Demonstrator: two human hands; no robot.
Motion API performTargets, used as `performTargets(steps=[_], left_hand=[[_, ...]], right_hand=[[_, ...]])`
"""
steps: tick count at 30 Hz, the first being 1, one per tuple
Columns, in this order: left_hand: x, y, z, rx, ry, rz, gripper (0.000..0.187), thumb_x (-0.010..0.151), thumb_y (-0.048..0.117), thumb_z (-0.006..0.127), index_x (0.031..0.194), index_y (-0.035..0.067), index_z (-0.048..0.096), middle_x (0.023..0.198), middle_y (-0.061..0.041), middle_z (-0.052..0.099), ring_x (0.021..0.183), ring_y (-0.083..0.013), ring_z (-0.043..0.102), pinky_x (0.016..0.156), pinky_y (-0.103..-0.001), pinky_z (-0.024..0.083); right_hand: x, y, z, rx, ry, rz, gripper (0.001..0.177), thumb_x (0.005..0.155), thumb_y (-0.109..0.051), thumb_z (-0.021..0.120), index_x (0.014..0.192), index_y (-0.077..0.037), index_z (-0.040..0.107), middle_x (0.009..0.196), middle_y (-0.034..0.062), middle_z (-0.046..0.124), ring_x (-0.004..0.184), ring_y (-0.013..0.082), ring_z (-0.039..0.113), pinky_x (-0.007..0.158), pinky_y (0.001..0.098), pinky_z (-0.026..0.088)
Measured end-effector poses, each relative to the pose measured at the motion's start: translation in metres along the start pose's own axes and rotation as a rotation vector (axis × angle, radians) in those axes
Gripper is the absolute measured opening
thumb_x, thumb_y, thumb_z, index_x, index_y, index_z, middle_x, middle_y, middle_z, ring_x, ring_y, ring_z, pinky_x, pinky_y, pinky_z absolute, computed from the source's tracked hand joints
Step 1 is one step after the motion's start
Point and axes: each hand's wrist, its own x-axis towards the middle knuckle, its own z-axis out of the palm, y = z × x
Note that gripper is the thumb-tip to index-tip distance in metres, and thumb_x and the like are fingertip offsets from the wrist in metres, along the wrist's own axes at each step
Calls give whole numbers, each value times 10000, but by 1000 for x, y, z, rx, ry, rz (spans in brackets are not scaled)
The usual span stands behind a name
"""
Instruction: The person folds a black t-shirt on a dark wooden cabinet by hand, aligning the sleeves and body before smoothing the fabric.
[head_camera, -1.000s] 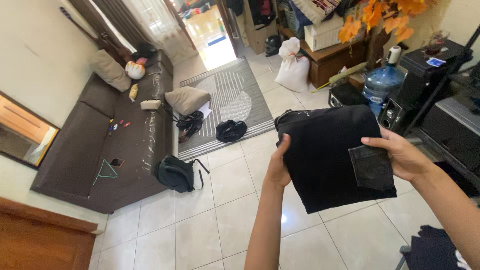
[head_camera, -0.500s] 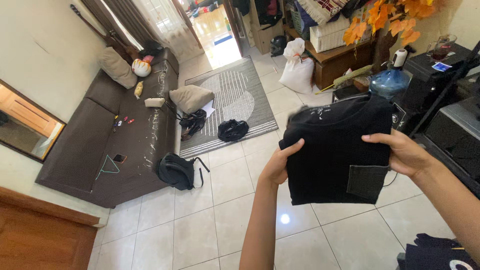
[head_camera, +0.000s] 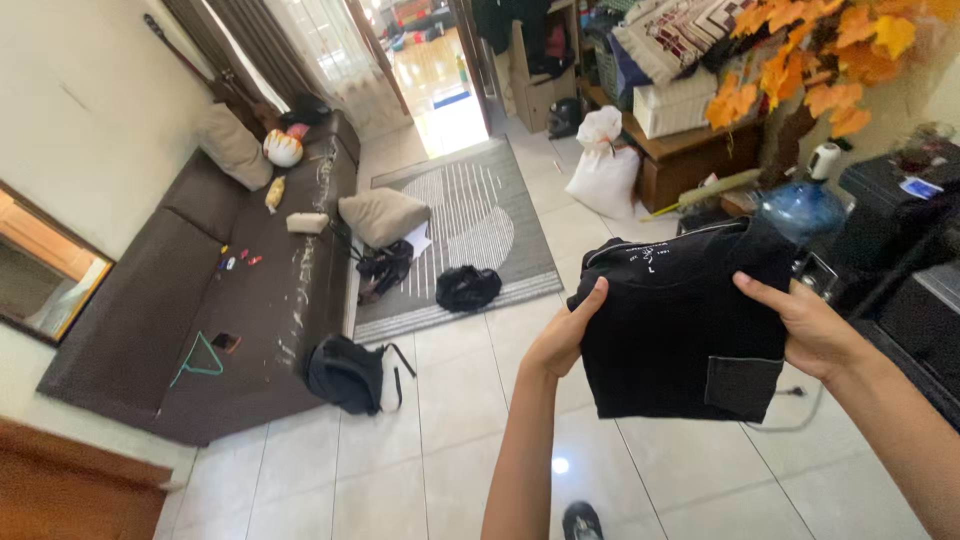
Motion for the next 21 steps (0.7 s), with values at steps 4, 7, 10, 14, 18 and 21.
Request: performTargets(steps=[4, 7, 10, 14, 18, 21], left_hand=[[45, 31, -48, -19, -1, 10, 885, 898, 627, 619, 1527, 29, 446, 1530, -114, 517, 1423, -228, 461, 1149, -344, 374], [70, 55, -96, -26, 52, 15, 840, 891, 564, 657, 1516, 37, 465, 1511, -116, 545, 1401, -221, 490, 1126, -341, 390], [92, 72, -143, -133, 24, 78, 749, 921, 477, 665, 1515, 75, 447, 1506, -54, 543, 1383, -182, 495, 1115, -329, 403], [121, 90, -192, -172, -20, 85, 635, 961, 383, 672, 1467, 30, 522, 1410, -60, 604, 1299, -178, 556, 1075, -331, 442], [157, 94, -205, -129, 5, 73, 594, 975, 403, 666, 1403, 1, 583, 1326, -79, 660, 1223, -185, 601, 1028, -326, 474], [191, 100, -207, 163, 123, 137, 566, 974, 446, 647, 1356, 29, 630, 1276, -58, 691, 1195, -135, 602, 1004, -253, 449]], right_hand=[[61, -11, 43, 16, -14, -10, 486, 930, -298, 659, 1346, -51, 607, 1281, 100, 683, 1148, 227, 661, 960, 413, 535], [107, -22, 82, 8, -59, 10, 504, 928, -306, 653, 1366, -65, 591, 1273, 100, 681, 1144, 227, 659, 958, 421, 540], [146, -25, 115, 21, -120, 50, 531, 940, -366, 624, 1384, -77, 593, 1290, 88, 691, 1138, 210, 655, 948, 399, 534], [186, -22, 151, 16, -114, 109, 538, 952, -386, 612, 1385, -67, 602, 1311, 56, 693, 1153, 178, 651, 969, 375, 524], [217, -21, 164, 73, 47, 142, 503, 986, -290, 648, 1377, -36, 460, 1327, 79, 670, 1212, 198, 647, 1010, 403, 527], [240, -29, 170, 86, 3, 40, 469, 977, -314, 607, 1387, -90, 567, 1286, 31, 677, 1150, 173, 642, 965, 371, 529]])
